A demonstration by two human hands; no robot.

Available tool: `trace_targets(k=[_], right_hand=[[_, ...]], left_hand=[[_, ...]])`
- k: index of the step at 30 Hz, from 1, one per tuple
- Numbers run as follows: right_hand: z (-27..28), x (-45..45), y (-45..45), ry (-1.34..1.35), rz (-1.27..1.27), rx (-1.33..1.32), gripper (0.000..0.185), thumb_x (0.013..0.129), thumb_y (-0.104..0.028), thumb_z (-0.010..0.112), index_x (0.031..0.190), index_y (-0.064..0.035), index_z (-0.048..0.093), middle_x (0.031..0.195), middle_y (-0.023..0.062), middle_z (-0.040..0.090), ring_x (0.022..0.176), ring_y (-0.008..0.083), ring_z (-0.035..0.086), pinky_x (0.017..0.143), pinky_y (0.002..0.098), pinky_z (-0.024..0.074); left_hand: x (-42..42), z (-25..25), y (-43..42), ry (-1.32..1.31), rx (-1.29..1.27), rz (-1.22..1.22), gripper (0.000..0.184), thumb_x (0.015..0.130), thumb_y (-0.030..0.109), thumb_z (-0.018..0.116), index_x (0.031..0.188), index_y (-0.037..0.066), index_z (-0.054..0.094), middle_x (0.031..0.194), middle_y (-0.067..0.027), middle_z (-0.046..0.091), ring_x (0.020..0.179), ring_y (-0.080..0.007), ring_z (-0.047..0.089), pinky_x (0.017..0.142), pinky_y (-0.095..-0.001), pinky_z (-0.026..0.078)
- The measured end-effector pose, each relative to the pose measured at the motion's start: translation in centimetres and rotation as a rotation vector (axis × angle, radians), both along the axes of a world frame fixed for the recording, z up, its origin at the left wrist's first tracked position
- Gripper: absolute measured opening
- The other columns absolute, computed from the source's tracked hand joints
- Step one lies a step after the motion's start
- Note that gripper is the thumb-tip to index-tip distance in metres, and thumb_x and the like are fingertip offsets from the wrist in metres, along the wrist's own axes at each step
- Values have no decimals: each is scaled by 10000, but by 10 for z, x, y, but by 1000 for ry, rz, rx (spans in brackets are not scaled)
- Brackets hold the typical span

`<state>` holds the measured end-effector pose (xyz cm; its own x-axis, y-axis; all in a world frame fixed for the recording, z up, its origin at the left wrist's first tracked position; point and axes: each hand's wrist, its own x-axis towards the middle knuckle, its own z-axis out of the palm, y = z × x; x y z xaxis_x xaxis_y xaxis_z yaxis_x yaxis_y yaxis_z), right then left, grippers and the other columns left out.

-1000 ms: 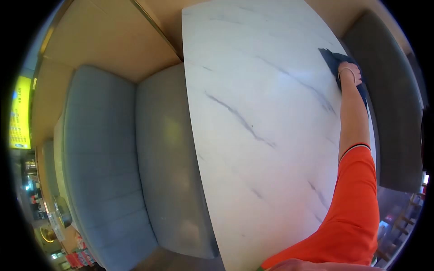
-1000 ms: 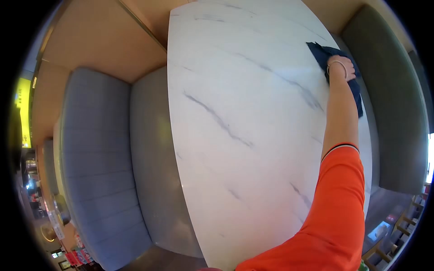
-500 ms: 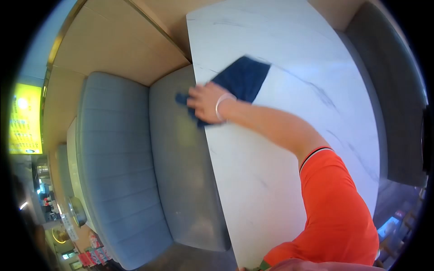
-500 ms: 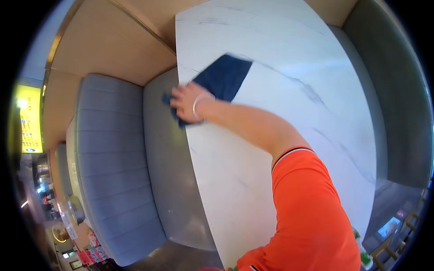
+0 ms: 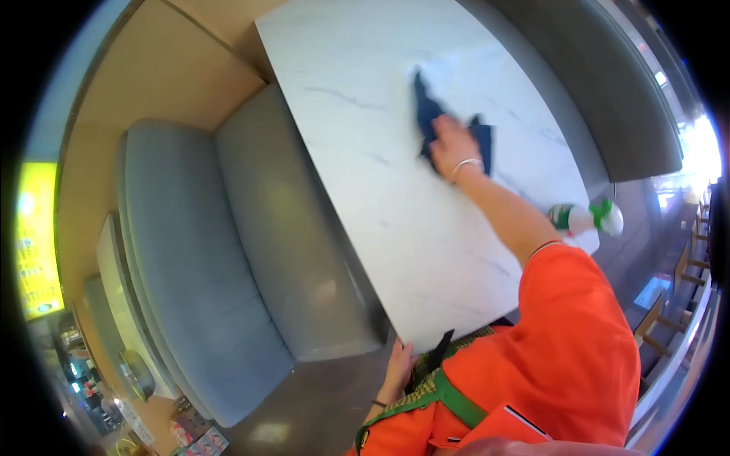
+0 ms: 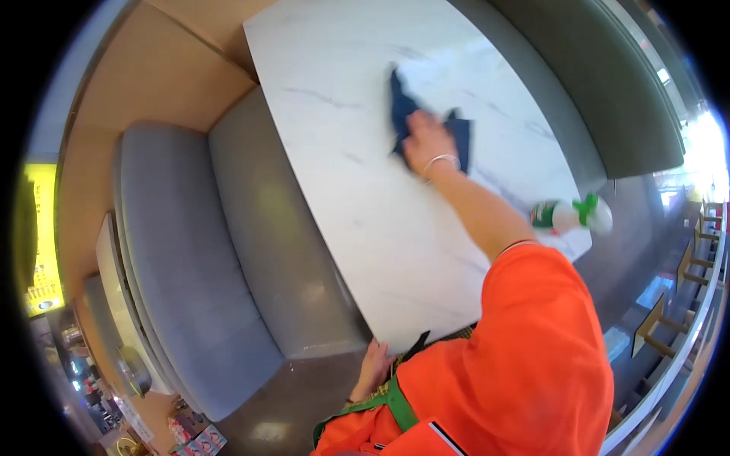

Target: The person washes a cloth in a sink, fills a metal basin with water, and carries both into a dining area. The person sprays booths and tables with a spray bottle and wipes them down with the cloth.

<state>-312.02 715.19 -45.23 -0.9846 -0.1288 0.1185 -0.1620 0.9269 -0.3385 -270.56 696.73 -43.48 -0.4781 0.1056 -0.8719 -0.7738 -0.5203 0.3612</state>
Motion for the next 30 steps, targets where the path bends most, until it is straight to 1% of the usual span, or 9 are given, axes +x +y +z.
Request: trace_targets(k=[4,6,7,9,12,21,23,28,30], right_hand=[[-7,101,31,-18,-250,257,494,847,-298,425,1246,-9,397,1386,136,278,1276,336,223,1009,469,254],[47,162,-9,-328,-78,241,382,755,-288,519,1023,-18,555,1168,154,468,1096,317,417,876,452,362],[42,204,-28,-5,102,156,318,712,-276,548,917,-38,596,1074,131,508,995,300,464,810,440,381],[51,273,-62,-262,479,136,363,716,-315,556,983,-71,583,1124,116,491,1056,280,438,839,444,372],[9,356,-61,19,654,-145,420,799,-334,500,1157,-114,491,1287,75,408,1243,256,291,1004,462,235],[-17,357,3,-98,678,-397,358,811,-225,462,1097,-16,515,1153,161,515,1073,319,472,974,416,310],[-25,344,17,-148,536,-697,356,823,-210,454,1114,-13,505,1121,167,530,1038,337,493,961,423,325],[0,283,75,-213,552,159,521,906,-363,326,1357,-113,254,1419,79,245,1303,223,238,1074,384,187],[-4,251,114,-230,417,-200,529,890,-388,358,1344,-127,283,1415,80,253,1300,229,245,1064,401,193]], left_hand=[[6,23,-29,346,-515,-307,586,861,139,534,1335,-32,234,1387,-161,265,1246,-250,326,1006,-357,297],[8,35,-40,363,-390,-42,574,846,105,547,1330,-12,261,1356,-155,325,1248,-247,333,1017,-358,287],[4,44,-43,365,-381,-65,574,846,105,547,1330,-12,261,1356,-155,325,1248,-247,333,1017,-358,287],[-14,67,-42,626,-546,-206,458,854,51,502,1286,-4,361,1317,-138,389,1195,-214,400,1008,-329,291],[-54,103,-22,909,-745,-511,427,838,57,525,1243,-12,411,1277,-127,438,1166,-203,426,983,-330,320],[-172,115,184,1487,-694,-842,671,738,168,662,1284,-21,321,1251,-214,416,1155,-352,405,966,-392,334],[-197,100,238,1527,-677,-835,702,735,181,667,1297,-17,296,1266,-210,398,1169,-351,389,974,-392,324],[-252,64,333,1538,-811,-602,618,724,214,682,1222,-7,390,1174,-187,476,1090,-322,463,949,-377,336],[-263,60,334,1392,-622,-641,509,730,163,662,1144,-17,427,1083,-158,517,997,-308,503,927,-378,351]])
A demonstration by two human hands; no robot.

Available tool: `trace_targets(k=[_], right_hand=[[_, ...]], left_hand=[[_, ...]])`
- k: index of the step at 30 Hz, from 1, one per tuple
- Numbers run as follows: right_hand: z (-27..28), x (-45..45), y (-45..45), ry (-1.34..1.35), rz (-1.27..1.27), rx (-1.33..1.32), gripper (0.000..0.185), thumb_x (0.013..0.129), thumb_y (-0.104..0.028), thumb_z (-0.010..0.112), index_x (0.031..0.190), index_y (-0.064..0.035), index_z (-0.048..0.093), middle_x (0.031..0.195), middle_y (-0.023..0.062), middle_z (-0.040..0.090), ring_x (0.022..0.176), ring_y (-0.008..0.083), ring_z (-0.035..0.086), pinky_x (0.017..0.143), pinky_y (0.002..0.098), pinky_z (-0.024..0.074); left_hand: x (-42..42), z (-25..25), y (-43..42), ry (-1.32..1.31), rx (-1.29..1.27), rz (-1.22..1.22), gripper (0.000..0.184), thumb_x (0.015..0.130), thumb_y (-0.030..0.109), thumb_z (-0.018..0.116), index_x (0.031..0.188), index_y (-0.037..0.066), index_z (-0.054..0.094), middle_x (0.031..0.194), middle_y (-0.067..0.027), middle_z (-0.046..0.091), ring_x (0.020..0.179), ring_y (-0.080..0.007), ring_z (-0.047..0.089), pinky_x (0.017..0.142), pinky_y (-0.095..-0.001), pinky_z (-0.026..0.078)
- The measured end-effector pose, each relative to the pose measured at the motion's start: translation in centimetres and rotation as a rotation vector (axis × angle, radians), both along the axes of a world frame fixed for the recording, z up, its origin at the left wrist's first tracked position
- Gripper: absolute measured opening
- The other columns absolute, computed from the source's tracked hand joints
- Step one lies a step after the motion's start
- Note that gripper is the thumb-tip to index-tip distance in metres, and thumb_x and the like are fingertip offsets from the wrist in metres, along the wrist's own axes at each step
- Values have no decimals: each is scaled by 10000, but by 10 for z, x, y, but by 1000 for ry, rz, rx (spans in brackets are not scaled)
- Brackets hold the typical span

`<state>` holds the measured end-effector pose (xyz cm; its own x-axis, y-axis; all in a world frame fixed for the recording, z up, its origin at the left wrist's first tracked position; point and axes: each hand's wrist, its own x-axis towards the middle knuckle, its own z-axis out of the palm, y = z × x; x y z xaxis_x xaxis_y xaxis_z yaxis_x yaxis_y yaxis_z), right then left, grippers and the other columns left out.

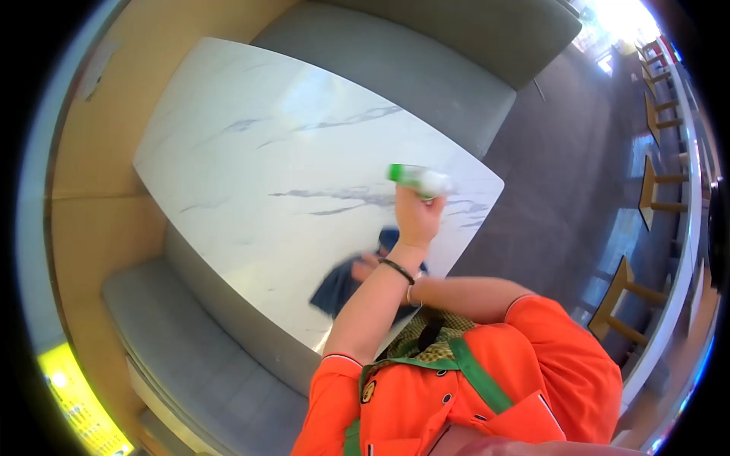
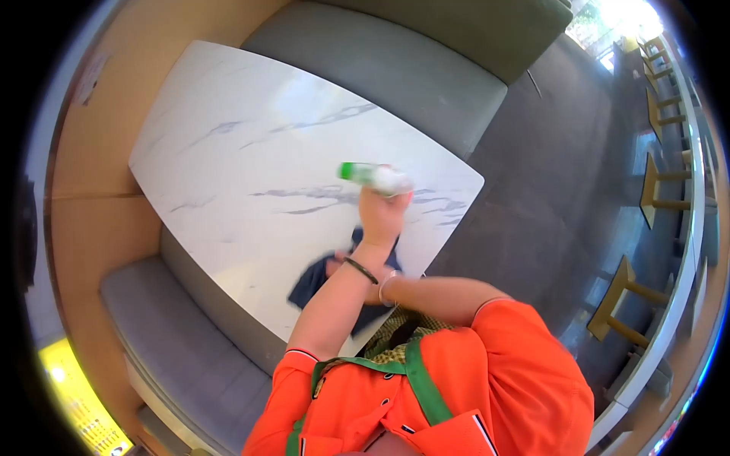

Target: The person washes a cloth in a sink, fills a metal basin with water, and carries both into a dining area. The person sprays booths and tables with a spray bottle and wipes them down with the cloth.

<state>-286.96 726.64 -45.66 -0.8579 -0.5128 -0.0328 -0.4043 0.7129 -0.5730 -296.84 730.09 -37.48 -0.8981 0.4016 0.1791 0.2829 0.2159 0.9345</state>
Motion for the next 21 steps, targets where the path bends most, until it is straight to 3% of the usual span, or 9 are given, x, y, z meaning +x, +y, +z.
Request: trace_targets(k=[1,2,3,4,5,11,13,15,21], right_hand=[[-8,-18,26,-47,-99,-13,543,864,-380,414,1335,-136,299,1399,81,282,1284,233,271,1048,390,211],[9,-44,58,-288,-328,-467,497,864,-331,416,1283,-68,361,1346,127,356,1265,229,314,1039,386,250],[27,-58,91,-213,-433,-290,517,767,-304,539,1240,-130,423,1286,115,405,1218,263,346,1022,395,245],[64,-87,121,-325,-426,140,474,813,-261,490,1243,-77,410,1324,141,373,1240,320,324,1037,410,242],[45,-86,144,-26,-570,287,495,815,-274,483,1263,-81,397,1350,130,344,1258,335,286,1033,449,230],[13,-46,208,85,-1231,450,537,828,-292,488,1292,-55,356,1372,120,318,1275,306,265,1040,441,211],[1,-23,201,182,-1363,358,553,831,-282,494,1284,-4,341,1362,172,308,1270,325,262,1039,415,221],[-13,-12,179,199,-1692,-89,633,843,-250,507,1312,64,222,1341,268,254,1250,389,248,1047,404,210],[-31,21,75,62,-1807,-360,628,842,-264,516,1280,98,249,1295,285,313,1209,397,304,1026,402,240]], left_hand=[[-6,1,-3,-192,92,-42,399,736,111,642,1065,-26,464,993,-128,558,903,-293,542,905,-379,367],[-9,14,-6,-143,183,32,334,741,94,624,1021,-12,475,943,-102,567,878,-267,558,908,-382,365],[-13,35,-9,-89,274,105,270,747,77,606,977,2,487,894,-76,576,854,-241,574,911,-384,364],[-18,51,-14,33,282,92,235,745,71,612,947,19,504,870,-69,570,868,-231,568,930,-406,349],[-20,63,-22,154,287,78,201,744,65,618,918,36,520,847,-63,564,883,-222,563,950,-429,333],[8,62,-85,20,174,153,238,738,31,609,945,48,495,913,-50,545,924,-258,555,998,-477,272],[22,46,-103,45,152,214,228,737,35,614,934,50,501,908,-50,547,923,-244,552,990,-482,276],[33,30,-111,57,34,243,265,772,90,611,993,28,480,979,-76,539,985,-241,521,957,-400,324],[52,14,-138,-114,86,222,398,733,117,672,1056,-13,481,1044,-129,531,1007,-286,499,954,-353,322]])
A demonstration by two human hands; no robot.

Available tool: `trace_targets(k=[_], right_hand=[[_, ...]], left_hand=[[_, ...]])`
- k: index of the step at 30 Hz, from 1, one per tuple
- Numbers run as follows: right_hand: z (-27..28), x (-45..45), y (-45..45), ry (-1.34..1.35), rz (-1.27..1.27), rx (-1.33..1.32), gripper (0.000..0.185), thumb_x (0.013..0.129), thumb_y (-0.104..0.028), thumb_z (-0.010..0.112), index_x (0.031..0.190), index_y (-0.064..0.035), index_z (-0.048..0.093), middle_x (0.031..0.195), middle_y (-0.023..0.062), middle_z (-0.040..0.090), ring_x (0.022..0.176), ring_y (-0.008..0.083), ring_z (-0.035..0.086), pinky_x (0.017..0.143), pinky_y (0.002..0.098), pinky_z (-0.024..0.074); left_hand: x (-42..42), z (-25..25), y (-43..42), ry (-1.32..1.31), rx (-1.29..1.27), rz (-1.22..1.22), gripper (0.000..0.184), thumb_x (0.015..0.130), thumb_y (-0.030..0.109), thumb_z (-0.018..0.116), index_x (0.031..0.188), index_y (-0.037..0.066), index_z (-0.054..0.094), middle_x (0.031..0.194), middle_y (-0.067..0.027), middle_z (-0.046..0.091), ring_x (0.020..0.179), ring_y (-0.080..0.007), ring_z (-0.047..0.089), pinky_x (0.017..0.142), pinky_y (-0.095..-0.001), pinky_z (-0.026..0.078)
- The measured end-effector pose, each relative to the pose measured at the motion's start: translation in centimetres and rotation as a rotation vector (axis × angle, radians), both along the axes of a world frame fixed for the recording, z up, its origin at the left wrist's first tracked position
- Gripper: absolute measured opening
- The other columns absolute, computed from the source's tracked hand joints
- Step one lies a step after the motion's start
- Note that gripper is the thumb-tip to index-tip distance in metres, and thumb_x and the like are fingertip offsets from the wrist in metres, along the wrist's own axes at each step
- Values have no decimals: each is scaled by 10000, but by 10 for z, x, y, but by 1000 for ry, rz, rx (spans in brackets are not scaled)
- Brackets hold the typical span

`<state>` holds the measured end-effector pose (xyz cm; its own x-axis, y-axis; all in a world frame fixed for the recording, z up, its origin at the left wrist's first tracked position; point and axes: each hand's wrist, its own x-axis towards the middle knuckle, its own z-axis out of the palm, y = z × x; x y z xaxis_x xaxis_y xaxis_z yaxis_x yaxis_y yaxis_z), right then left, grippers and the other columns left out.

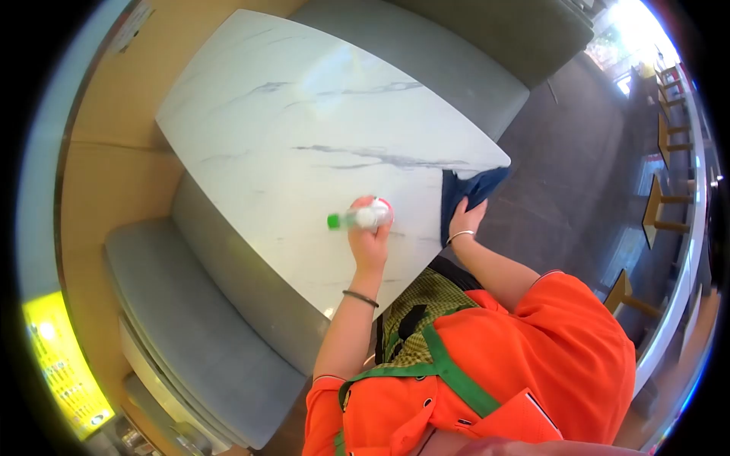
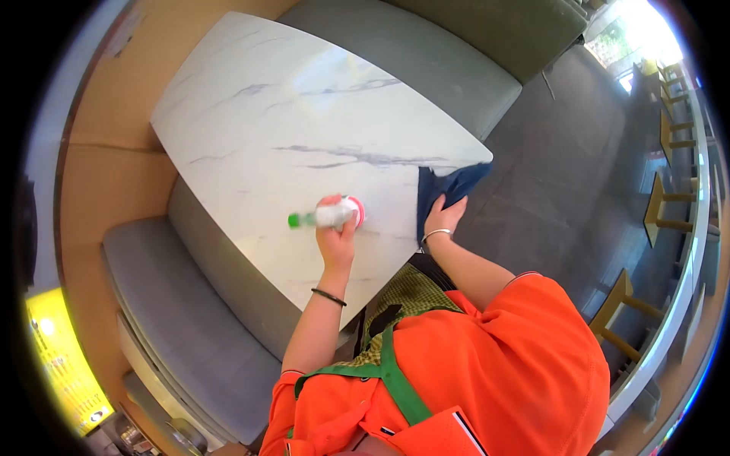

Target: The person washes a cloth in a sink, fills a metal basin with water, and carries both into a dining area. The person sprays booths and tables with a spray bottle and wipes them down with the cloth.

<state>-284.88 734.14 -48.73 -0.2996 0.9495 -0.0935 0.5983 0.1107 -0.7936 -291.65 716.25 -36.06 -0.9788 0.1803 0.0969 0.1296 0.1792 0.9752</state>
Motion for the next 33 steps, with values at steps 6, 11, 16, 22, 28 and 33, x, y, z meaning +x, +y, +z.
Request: trace_targets(k=[6,11,16,22,28,33], right_hand=[[16,54,-146,-50,114,-355,659,848,-302,514,1292,80,212,1294,286,325,1169,410,371,983,407,314],[-3,86,-252,-210,229,-250,725,819,-374,538,1299,58,207,1241,287,370,1118,399,436,922,457,381],[-57,176,-382,-393,1488,-213,508,821,-358,502,1067,86,487,998,277,562,989,376,535,871,410,419],[115,344,-515,-298,2522,-417,525,794,-442,474,1033,24,509,1046,253,539,999,369,515,856,392,393],[138,468,-624,-199,2987,-639,421,724,-279,627,1067,-53,534,1053,158,554,1043,272,499,891,351,386],[104,539,-734,-161,3023,-494,355,697,-257,660,986,-83,550,904,140,540,856,286,528,782,350,440]], left_hand=[[82,16,-79,77,-360,110,812,716,188,702,1313,-71,215,1334,-243,294,1244,-343,298,1033,-383,235],[256,9,-213,-157,-232,466,709,766,140,656,1323,-19,246,1342,-191,310,1240,-288,322,1006,-387,279],[460,2,-289,-363,-70,802,493,818,116,602,1242,-16,389,1253,-148,439,1169,-231,417,971,-343,330],[608,-12,-357,-496,453,1402,388,865,239,551,1176,25,461,1143,-67,525,986,-150,512,792,-262,418],[710,-4,-424,-98,767,1840,184,879,206,524,983,56,534,912,-41,570,802,-131,534,689,-252,432],[777,2,-515,-35,451,1994,128,849,81,556,928,-11,518,907,-80,574,811,-139,547,728,-267,466]])
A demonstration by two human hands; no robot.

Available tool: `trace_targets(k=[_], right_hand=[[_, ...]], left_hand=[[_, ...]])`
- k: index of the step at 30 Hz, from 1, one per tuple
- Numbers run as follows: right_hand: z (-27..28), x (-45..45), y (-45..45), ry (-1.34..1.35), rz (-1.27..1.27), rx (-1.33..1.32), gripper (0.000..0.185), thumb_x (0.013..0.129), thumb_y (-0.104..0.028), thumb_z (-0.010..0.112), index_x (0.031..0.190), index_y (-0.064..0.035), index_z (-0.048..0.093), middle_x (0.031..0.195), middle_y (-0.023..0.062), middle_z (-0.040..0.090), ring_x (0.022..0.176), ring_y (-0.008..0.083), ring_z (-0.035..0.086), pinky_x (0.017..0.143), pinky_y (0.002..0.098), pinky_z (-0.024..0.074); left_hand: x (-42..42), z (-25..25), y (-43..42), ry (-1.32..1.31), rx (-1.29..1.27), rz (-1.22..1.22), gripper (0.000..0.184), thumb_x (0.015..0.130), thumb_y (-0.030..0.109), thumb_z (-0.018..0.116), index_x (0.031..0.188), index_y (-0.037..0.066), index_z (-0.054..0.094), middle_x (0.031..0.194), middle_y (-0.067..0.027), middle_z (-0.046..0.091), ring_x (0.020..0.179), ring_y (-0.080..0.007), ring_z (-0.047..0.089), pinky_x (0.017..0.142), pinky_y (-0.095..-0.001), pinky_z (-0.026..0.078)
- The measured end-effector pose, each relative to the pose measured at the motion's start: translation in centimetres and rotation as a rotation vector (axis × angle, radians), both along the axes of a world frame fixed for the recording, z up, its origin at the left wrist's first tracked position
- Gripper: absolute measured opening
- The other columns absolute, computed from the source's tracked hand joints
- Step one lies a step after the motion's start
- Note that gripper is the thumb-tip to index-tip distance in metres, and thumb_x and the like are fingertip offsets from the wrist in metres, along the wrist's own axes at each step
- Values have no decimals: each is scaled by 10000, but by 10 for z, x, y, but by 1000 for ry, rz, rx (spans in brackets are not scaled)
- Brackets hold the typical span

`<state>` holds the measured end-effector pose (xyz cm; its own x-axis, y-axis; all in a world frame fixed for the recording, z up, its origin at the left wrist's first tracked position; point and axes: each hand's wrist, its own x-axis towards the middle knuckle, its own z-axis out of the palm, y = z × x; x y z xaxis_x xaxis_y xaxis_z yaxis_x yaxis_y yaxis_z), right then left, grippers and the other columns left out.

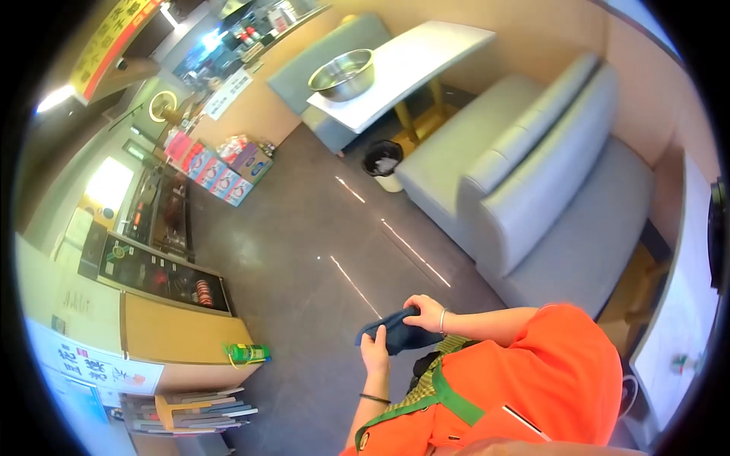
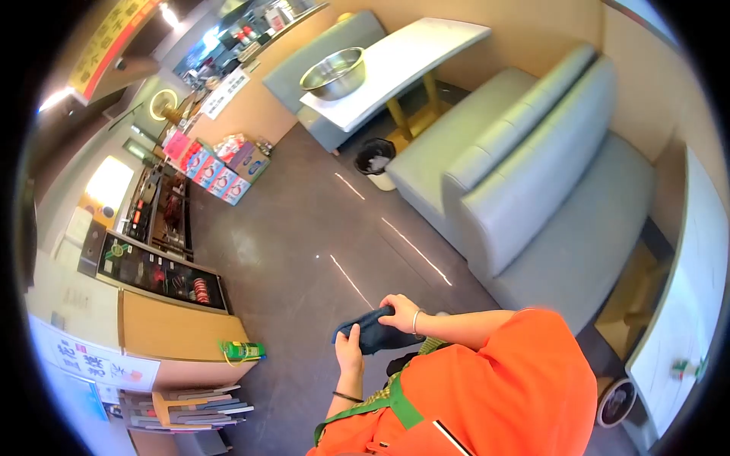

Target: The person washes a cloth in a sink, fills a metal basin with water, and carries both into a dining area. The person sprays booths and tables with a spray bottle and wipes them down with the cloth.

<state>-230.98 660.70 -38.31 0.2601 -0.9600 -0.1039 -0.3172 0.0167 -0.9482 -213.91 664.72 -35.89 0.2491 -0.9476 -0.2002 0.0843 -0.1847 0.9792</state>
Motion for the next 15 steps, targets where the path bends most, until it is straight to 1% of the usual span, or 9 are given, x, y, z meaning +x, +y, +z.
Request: trace_targets(k=[5,7,8,9,11,12,13,14,15], right_hand=[[1,55,-127,3,-109,60,401,745,-257,631,1094,-114,496,972,125,505,817,243,523,768,349,452],[10,73,-174,-442,-5,898,347,801,-296,598,1066,-95,498,973,110,484,780,190,530,686,342,472],[12,85,-195,-459,50,1032,421,817,-432,540,1122,-146,495,1042,95,503,816,197,515,759,420,458],[7,95,-216,-742,142,1248,426,812,-451,519,1058,-103,537,1029,99,549,830,218,546,773,413,466],[-1,124,-265,-1121,208,1152,372,816,-406,507,954,-68,577,956,100,597,839,232,577,780,405,469],[0,127,-290,-1167,147,1191,330,817,-364,495,878,-55,591,909,106,620,849,235,592,796,388,464],[-14,137,-321,-1358,279,1272,306,835,-346,473,892,-67,587,908,94,619,836,240,595,801,393,462],[-4,146,-349,-1353,229,1197,300,844,-340,456,899,-74,586,911,94,618,836,241,593,794,396,463],[9,157,-381,-1350,177,1124,296,853,-333,439,905,-81,585,915,94,617,836,241,591,787,399,463]], left_hand=[[43,67,-109,180,-90,57,214,856,40,519,1058,15,452,977,-79,546,882,-150,535,797,-284,456],[52,72,-156,45,-165,-121,231,848,16,510,1070,16,442,989,-80,542,899,-153,534,808,-287,454],[59,68,-180,-22,-81,-245,248,843,-2,495,1084,19,440,989,-82,541,914,-148,528,818,-282,448],[52,77,-202,44,-14,-366,255,838,-3,494,1085,6,435,1002,-76,540,943,-160,519,842,-292,434],[65,58,-259,-520,-68,-684,328,826,6,507,1141,-5,418,1068,-73,519,996,-176,498,875,-302,411],[71,45,-285,-461,-177,-658,379,819,13,515,1179,-5,399,1103,-75,501,1023,-182,485,886,-303,401],[80,30,-309,-402,-282,-636,430,812,19,524,1217,-6,380,1138,-76,483,1050,-187,471,896,-304,391],[94,23,-340,-179,-178,-689,491,812,19,521,1270,9,345,1175,-88,459,1085,-180,446,908,-294,380],[113,22,-368,-146,-80,-784,505,824,16,508,1291,6,316,1221,-102,419,1103,-179,441,911,-300,384]])
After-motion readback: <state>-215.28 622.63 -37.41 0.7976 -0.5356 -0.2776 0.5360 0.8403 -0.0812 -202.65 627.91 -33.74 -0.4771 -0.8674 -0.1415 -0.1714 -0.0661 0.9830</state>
